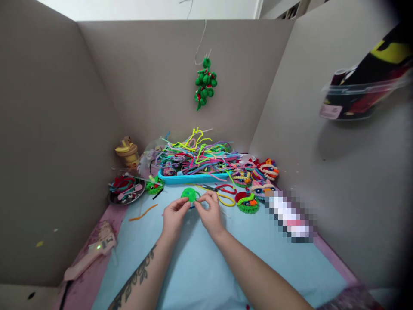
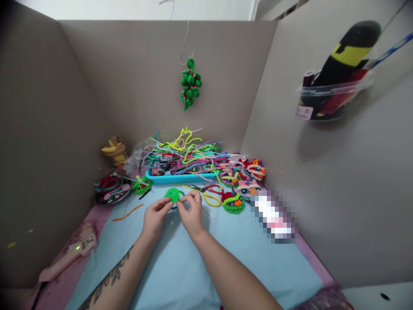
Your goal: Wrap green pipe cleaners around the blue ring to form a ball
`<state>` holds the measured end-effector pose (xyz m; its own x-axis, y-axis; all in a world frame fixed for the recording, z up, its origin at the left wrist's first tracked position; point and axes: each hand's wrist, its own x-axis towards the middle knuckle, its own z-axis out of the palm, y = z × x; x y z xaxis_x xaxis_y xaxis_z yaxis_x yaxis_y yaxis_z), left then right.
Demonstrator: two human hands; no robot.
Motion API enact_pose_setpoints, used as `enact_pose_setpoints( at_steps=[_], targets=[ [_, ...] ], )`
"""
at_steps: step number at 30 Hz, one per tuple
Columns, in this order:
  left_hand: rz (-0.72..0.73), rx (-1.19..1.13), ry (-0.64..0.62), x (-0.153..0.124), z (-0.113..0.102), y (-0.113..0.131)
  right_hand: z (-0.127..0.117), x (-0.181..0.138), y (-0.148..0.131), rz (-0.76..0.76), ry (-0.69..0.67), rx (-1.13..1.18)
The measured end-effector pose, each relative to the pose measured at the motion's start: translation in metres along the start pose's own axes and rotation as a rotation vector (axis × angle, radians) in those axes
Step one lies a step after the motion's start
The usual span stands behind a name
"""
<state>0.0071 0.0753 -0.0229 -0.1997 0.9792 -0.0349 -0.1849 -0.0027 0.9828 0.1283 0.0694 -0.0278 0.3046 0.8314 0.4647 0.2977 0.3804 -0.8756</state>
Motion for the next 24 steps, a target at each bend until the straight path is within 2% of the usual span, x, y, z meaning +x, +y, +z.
enact_pose_setpoints(
  at_steps=[3, 9, 12, 19, 24],
  targets=[
    [0.029, 0.03, 0.016, -0.001, 0.001, -0.001, 0.002, -0.003, -0.003, 0.011, 0.006, 0.021],
    [0.061, 0.031, 0.045, 0.001, -0.002, 0.0, 0.003, -0.001, -0.001, 0.127, -0.269, 0.24],
    [0.058, 0.041, 0.056, 0.002, -0.003, 0.001, -0.003, 0.006, 0.001, 0.113, -0.329, 0.246],
    [0.088, 0.119, 0.01, -0.005, 0.0, 0.003, 0.0, 0.006, 0.008, 0.127, -0.098, 0.12],
    [0.066, 0.122, -0.001, -0.007, 0.002, 0.006, 0.0, 0.008, 0.01, 0.136, -0.052, 0.081]
  ],
)
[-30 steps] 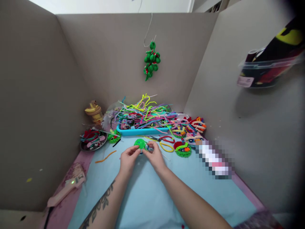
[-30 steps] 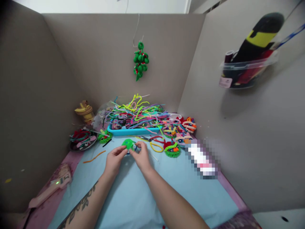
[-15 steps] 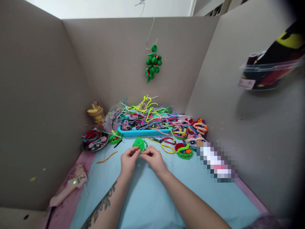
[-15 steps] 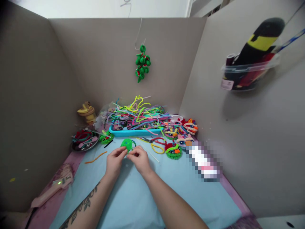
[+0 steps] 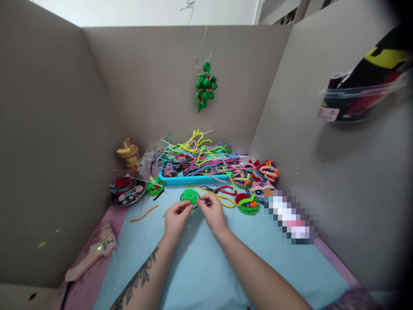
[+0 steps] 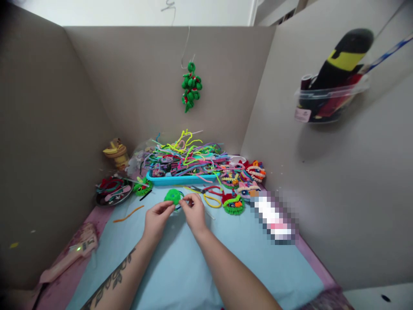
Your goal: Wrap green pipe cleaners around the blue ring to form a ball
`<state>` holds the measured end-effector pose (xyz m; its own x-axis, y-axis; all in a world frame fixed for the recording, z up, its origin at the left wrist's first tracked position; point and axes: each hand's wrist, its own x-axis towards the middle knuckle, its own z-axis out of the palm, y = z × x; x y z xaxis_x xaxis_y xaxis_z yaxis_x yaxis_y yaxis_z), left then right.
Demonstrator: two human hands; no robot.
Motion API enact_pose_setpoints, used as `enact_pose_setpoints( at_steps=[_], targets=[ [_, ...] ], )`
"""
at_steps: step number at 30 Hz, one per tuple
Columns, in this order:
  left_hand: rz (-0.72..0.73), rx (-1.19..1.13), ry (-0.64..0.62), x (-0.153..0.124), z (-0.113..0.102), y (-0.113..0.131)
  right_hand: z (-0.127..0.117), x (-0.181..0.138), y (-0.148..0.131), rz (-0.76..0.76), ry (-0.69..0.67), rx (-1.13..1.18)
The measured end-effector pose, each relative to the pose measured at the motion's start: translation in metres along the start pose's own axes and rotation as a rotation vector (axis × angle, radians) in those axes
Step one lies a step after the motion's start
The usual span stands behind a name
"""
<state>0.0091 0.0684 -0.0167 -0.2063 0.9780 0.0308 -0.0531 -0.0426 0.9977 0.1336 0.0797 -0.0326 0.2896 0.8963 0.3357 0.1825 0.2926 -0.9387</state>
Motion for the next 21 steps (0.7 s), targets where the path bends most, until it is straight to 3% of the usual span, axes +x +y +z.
enact_pose_setpoints(
  at_steps=[6, 21],
  targets=[
    [-0.04, -0.064, -0.019, 0.002, 0.0, -0.001, -0.003, 0.003, 0.001, -0.001, -0.057, 0.059],
    [-0.052, -0.002, -0.108, 0.005, -0.002, -0.007, 0.001, 0.005, 0.009, 0.184, -0.171, 0.182]
  ],
)
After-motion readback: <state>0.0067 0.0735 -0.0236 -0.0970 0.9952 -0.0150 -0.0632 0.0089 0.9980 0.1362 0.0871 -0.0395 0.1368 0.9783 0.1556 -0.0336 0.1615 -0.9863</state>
